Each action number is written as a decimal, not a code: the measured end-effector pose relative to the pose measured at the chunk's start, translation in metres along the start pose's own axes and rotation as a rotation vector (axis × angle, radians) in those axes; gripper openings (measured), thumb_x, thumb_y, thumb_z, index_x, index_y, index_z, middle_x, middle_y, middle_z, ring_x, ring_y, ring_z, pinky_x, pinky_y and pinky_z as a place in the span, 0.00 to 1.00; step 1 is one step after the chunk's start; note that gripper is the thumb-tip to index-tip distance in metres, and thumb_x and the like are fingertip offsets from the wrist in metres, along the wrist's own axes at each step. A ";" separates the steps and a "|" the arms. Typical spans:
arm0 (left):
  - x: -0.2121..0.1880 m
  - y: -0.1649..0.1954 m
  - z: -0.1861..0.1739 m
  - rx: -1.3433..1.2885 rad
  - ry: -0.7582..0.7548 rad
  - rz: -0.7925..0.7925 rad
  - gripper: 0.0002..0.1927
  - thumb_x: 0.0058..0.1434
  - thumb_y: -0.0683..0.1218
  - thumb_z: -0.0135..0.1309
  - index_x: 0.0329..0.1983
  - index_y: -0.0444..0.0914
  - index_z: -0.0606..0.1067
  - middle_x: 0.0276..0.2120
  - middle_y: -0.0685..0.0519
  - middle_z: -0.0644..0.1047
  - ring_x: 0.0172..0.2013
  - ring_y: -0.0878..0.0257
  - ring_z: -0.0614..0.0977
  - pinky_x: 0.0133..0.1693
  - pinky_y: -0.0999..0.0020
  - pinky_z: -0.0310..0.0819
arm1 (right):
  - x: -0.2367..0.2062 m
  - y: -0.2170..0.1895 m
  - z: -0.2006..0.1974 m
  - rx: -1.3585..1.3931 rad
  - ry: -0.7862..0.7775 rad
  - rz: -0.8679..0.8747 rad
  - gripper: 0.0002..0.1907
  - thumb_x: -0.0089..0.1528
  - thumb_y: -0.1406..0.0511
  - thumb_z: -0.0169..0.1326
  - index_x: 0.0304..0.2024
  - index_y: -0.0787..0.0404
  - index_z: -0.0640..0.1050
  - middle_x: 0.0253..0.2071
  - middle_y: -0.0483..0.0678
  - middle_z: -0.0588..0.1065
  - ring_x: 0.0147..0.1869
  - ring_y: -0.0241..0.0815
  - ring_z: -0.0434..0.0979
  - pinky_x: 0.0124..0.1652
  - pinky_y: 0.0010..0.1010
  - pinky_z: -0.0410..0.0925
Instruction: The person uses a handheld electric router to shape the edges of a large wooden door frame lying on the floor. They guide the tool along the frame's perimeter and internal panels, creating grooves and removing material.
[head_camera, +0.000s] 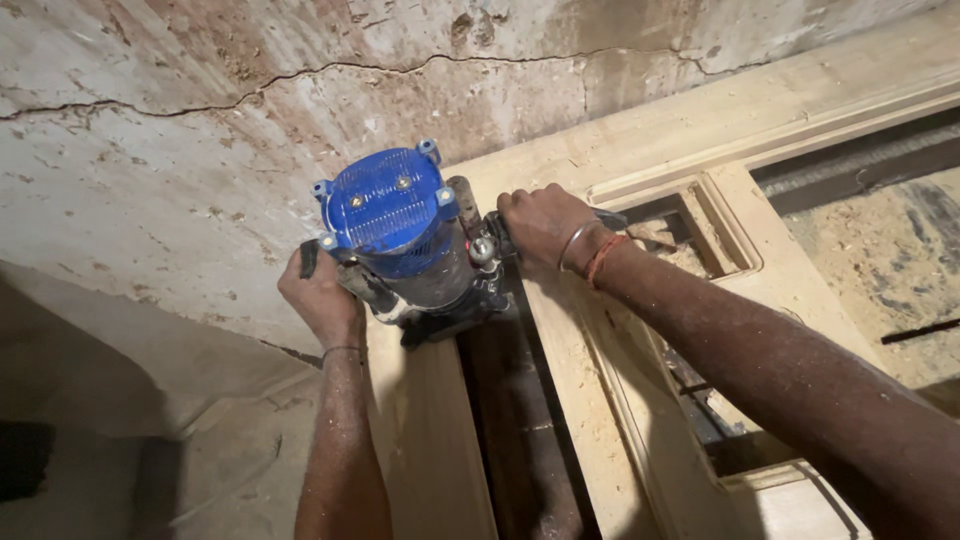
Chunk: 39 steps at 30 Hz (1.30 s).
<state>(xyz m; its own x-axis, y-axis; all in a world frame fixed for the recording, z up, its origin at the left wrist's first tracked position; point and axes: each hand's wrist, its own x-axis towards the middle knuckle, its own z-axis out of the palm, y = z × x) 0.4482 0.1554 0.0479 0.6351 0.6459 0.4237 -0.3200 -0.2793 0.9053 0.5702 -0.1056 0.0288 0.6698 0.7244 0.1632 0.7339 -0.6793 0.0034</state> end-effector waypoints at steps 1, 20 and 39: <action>0.000 -0.001 0.000 0.005 -0.005 -0.001 0.10 0.65 0.39 0.50 0.27 0.30 0.72 0.25 0.60 0.73 0.28 0.72 0.69 0.30 0.71 0.64 | 0.000 0.000 -0.001 0.013 -0.007 0.011 0.15 0.61 0.63 0.56 0.46 0.66 0.73 0.40 0.59 0.80 0.40 0.59 0.83 0.39 0.46 0.76; -0.009 -0.009 0.001 -0.030 0.026 0.002 0.09 0.65 0.39 0.51 0.30 0.29 0.74 0.26 0.58 0.75 0.30 0.70 0.71 0.32 0.69 0.66 | -0.004 -0.003 -0.010 0.039 -0.138 0.028 0.30 0.51 0.55 0.64 0.46 0.68 0.71 0.41 0.61 0.78 0.41 0.61 0.82 0.42 0.47 0.74; -0.016 -0.007 0.003 0.015 0.054 0.046 0.11 0.64 0.38 0.49 0.24 0.32 0.68 0.23 0.59 0.69 0.28 0.71 0.67 0.29 0.68 0.60 | -0.006 0.003 0.004 0.036 -0.043 0.020 0.25 0.54 0.57 0.63 0.46 0.65 0.73 0.42 0.60 0.79 0.42 0.61 0.83 0.43 0.48 0.75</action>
<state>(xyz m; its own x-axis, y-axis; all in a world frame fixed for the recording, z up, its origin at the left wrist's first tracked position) 0.4431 0.1450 0.0348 0.5811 0.6696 0.4626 -0.3367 -0.3197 0.8857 0.5686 -0.1116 0.0240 0.6881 0.7156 0.1199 0.7233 -0.6896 -0.0355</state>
